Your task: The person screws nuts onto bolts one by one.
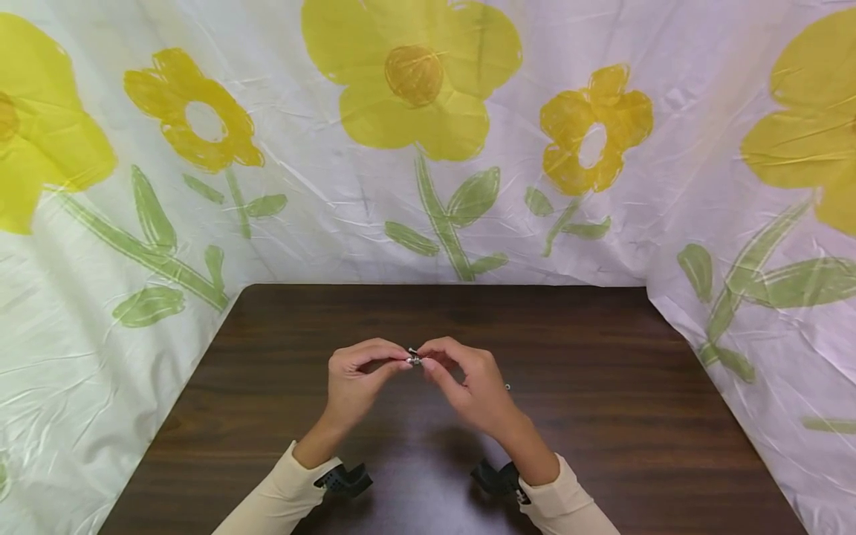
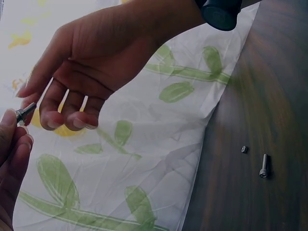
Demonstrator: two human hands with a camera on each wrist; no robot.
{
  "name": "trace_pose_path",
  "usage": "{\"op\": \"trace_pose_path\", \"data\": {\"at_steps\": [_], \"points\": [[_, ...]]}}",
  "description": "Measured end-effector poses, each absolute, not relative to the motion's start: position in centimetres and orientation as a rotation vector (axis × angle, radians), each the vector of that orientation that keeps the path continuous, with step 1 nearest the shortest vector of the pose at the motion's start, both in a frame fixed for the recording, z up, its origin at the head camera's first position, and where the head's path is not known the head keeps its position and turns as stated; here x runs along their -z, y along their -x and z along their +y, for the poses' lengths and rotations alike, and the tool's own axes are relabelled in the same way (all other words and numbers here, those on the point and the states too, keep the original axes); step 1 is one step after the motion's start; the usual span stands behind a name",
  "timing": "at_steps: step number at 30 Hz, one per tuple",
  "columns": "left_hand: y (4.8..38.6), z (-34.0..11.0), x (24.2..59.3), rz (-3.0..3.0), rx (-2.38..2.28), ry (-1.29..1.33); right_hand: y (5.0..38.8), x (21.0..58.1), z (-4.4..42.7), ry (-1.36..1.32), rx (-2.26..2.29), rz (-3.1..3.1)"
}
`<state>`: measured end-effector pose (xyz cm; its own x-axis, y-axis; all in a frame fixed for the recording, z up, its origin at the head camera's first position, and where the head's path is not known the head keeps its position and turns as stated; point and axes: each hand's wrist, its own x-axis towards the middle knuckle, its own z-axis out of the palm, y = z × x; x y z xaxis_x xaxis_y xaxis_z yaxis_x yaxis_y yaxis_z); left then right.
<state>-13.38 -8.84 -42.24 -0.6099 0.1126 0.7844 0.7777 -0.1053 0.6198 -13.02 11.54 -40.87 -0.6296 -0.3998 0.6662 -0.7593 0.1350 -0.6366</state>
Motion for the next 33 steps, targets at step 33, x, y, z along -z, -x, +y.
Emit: {"op": "trace_pose_path", "data": {"at_steps": [33], "points": [[13.25, -8.74, 42.36, -1.686, 1.779, 0.984, 12.98, 40.81, 11.71, -1.194, -1.304, -2.187]]}}
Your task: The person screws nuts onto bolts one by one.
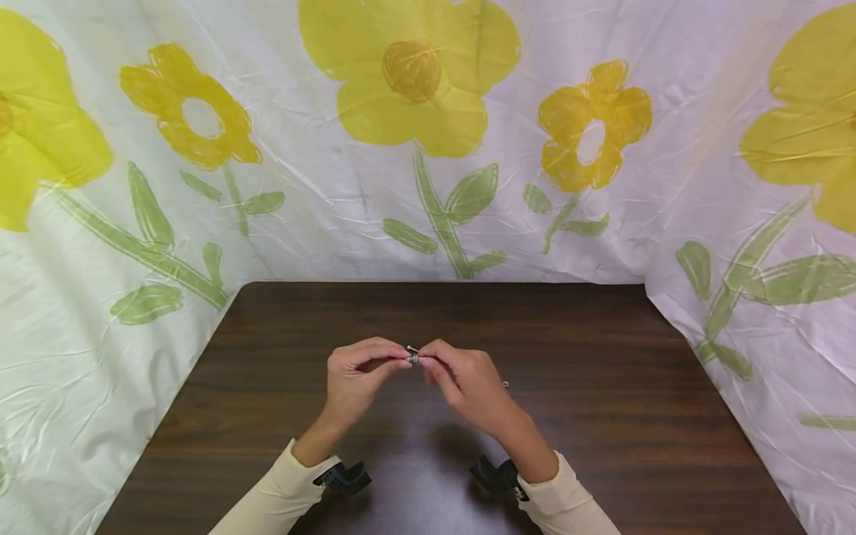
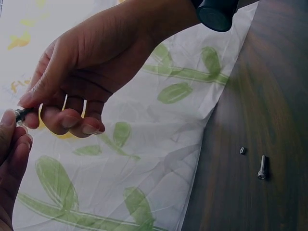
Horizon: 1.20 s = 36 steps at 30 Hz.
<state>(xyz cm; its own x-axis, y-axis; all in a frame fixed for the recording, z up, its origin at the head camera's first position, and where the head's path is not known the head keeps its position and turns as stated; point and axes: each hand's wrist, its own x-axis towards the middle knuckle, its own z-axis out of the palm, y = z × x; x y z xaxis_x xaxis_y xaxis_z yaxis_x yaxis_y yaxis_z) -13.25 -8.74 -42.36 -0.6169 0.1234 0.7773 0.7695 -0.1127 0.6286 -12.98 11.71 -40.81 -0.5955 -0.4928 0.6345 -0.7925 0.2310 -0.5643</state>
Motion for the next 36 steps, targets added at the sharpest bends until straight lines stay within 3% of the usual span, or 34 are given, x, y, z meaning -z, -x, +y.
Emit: {"op": "trace_pose_path", "data": {"at_steps": [20, 36], "points": [[13.34, -9.03, 42.33, -1.711, 1.778, 0.932, 13.25, 40.85, 11.99, -1.134, -1.416, -2.092], [13.34, -9.16, 41.89, -1.742, 1.727, 1.083, 13.05, 41.03, 11.74, -1.142, -1.457, -2.059]]}}
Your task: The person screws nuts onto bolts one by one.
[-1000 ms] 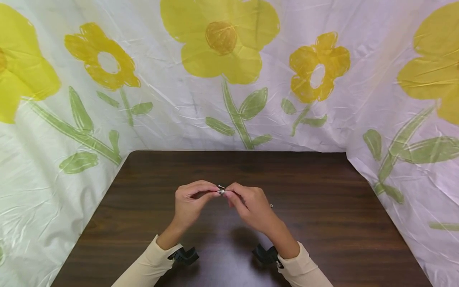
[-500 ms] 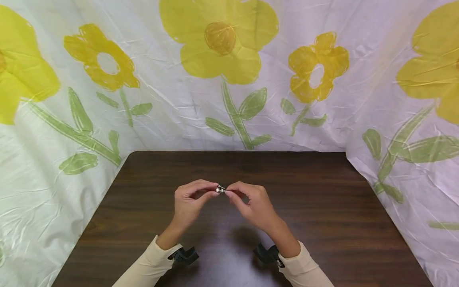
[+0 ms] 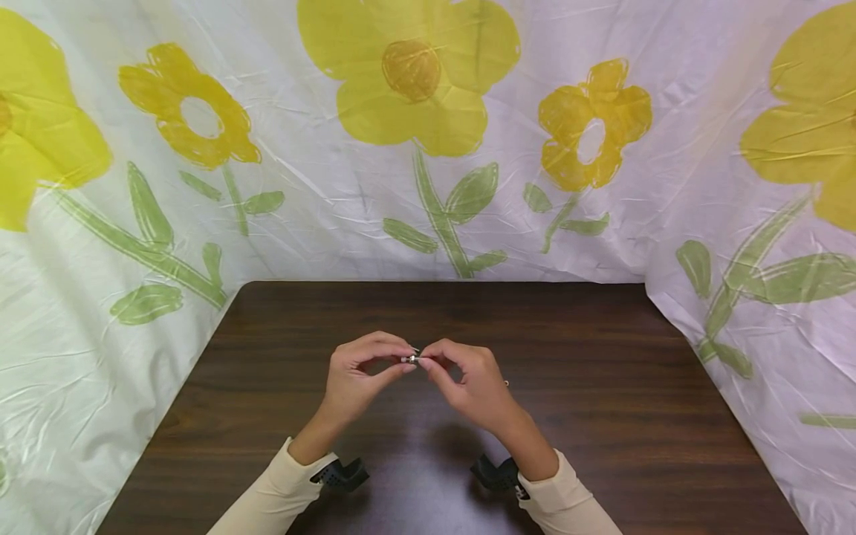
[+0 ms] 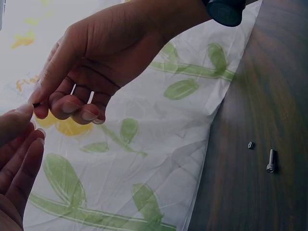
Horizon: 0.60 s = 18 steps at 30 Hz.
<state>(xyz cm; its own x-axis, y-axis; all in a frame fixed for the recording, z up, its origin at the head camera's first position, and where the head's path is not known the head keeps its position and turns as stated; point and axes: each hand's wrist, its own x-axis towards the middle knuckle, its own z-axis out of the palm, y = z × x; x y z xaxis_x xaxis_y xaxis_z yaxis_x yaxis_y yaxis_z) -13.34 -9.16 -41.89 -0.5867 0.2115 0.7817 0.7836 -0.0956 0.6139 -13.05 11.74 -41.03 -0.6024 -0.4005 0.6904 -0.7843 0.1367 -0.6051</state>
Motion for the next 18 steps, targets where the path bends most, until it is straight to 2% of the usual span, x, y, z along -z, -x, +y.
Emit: {"op": "trace_pose_path", "data": {"at_steps": [11, 18], "points": [[11.6, -8.9, 39.4, -1.928, 1.794, 0.969, 13.0, 40.9, 11.7, -1.162, -1.41, -2.054], [12.9, -9.0, 41.8, -1.916, 1.838, 0.962, 12.9, 40.8, 11.8, -1.152, -1.409, -2.05]]}}
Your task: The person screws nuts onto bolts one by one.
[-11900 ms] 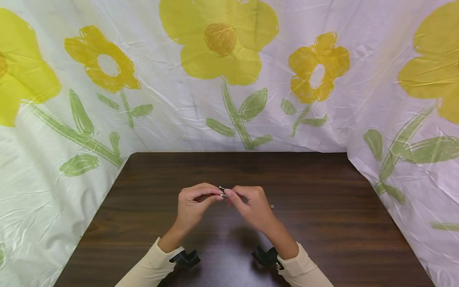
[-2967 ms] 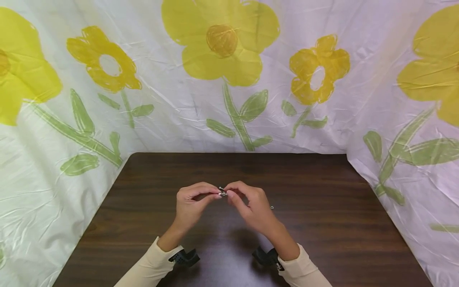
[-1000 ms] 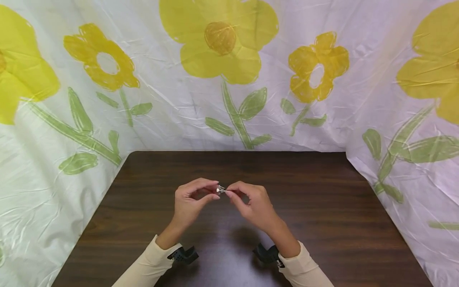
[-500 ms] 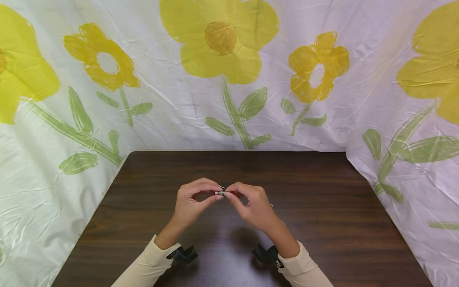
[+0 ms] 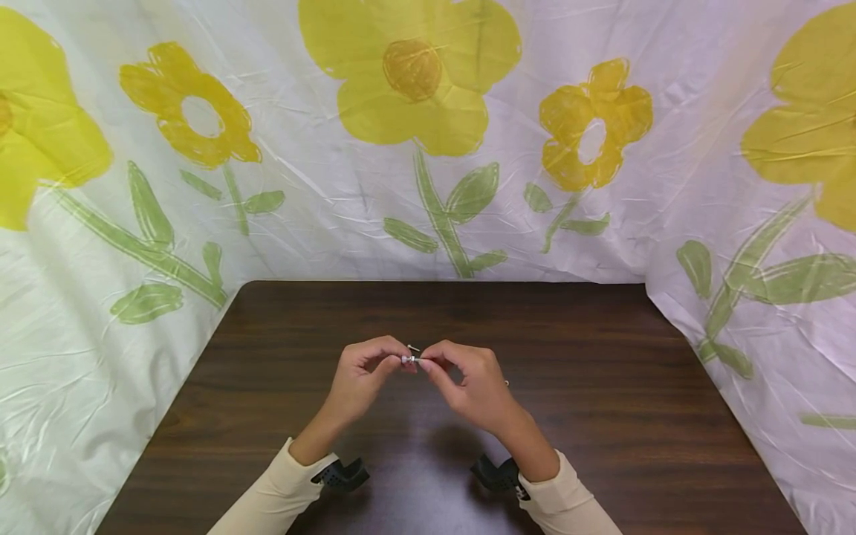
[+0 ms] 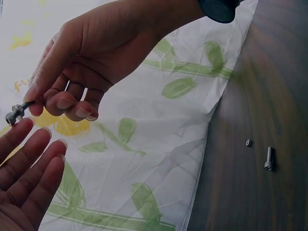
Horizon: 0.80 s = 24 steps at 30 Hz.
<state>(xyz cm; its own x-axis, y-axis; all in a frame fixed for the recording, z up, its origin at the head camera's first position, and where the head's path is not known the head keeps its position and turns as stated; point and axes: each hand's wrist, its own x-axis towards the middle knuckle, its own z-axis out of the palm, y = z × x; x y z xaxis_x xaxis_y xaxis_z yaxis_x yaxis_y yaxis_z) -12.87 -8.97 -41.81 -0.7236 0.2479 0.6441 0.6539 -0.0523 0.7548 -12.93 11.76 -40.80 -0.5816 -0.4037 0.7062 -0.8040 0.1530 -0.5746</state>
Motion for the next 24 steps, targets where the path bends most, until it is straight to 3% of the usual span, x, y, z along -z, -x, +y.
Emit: {"op": "trace_pose_path", "data": {"at_steps": [24], "points": [[12.7, -9.1, 40.6, -1.781, 1.756, 1.102, 12.9, 40.8, 11.7, -1.16, -1.391, -2.058]]}}
